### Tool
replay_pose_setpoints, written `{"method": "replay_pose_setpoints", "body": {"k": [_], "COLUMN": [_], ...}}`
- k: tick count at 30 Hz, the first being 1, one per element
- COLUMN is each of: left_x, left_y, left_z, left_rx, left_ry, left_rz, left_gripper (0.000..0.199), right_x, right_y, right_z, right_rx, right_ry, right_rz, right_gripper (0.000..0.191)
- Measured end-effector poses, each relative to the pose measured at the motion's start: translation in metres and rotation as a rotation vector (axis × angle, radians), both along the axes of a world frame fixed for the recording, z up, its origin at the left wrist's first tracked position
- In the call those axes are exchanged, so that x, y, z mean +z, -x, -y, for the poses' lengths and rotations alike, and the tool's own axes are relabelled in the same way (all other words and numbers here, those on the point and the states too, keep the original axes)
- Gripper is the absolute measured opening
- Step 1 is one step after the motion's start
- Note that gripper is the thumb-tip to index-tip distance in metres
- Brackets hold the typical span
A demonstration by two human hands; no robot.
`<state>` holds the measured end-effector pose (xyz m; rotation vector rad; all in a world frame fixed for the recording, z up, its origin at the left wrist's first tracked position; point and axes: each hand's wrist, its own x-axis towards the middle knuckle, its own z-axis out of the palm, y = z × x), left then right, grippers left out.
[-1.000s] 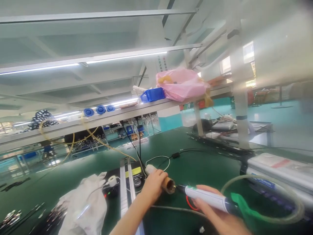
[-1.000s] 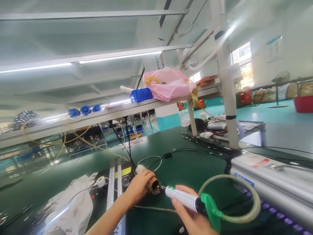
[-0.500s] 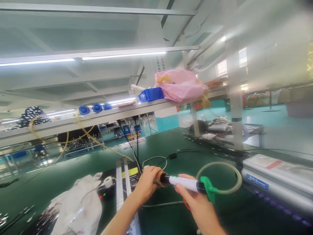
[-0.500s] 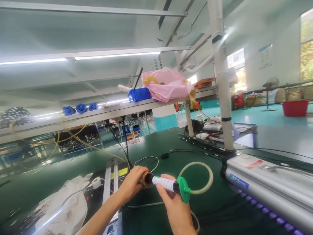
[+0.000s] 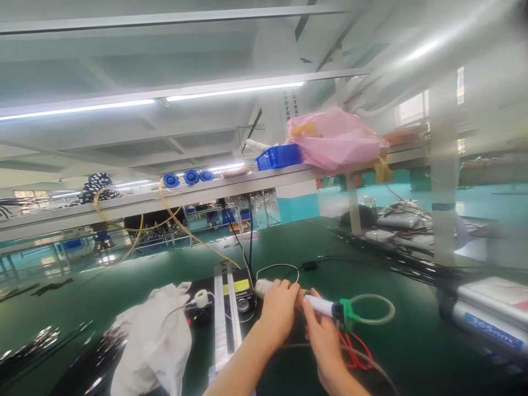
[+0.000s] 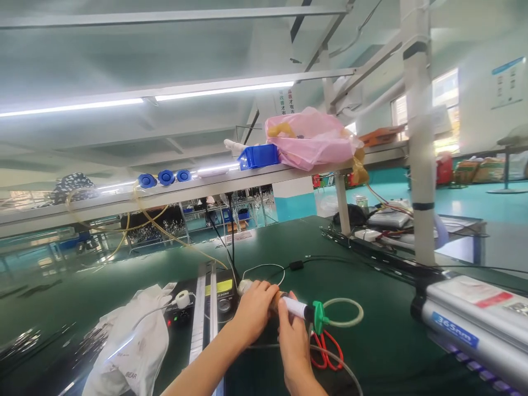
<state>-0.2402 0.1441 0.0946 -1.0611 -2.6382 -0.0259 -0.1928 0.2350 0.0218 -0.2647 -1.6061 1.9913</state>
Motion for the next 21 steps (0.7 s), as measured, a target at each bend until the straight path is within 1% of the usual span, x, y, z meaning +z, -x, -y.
{"method": "replay_pose_setpoints", "body": {"k": [3,5,7,9,10,11,12,14,16,17,19,21], "left_x": [-0.007,-0.011,-0.017,-0.022,-0.025,-0.028,-0.031,-0.033,-0.032,-0.030,-0.025,-0.021], "left_y": [0.002,0.004,0.006,0.009,0.010,0.012,0.013,0.014,0.011,0.006,-0.011,-0.040], "left_z": [-0.008,-0.011,-0.012,-0.012,-0.011,-0.010,-0.009,-0.008,-0.004,0.000,0.014,0.036], "left_rx": [-0.008,-0.022,-0.035,-0.042,-0.047,-0.051,-0.055,-0.070,-0.080,-0.081,-0.066,-0.036], "left_ry": [0.068,0.113,0.152,0.180,0.190,0.196,0.196,0.176,0.126,0.095,0.029,-0.027], "left_rz": [-0.020,-0.023,-0.021,-0.021,-0.019,-0.017,-0.014,-0.006,0.001,0.006,0.017,0.033], "left_gripper": [0.025,0.025,0.025,0.023,0.023,0.022,0.022,0.026,0.032,0.035,0.040,0.044], "right_x": [-0.008,-0.011,-0.013,-0.015,-0.015,-0.014,-0.013,-0.008,-0.001,0.003,0.006,0.003], "right_y": [0.001,0.002,0.001,-0.001,-0.004,-0.008,-0.014,-0.029,-0.046,-0.054,-0.068,-0.078], "right_z": [0.002,0.005,0.007,0.011,0.014,0.016,0.019,0.025,0.027,0.026,0.021,0.012], "right_rx": [0.136,0.165,0.230,0.295,0.323,0.354,0.391,0.512,0.629,0.656,0.661,0.639], "right_ry": [0.122,0.172,0.305,0.452,0.502,0.514,0.479,0.367,0.216,0.150,0.050,-0.016], "right_rz": [0.141,0.163,0.200,0.246,0.283,0.328,0.370,0.432,0.425,0.403,0.373,0.358], "right_gripper": [0.054,0.057,0.057,0.054,0.052,0.047,0.040,0.027,0.021,0.021,0.026,0.032]}}
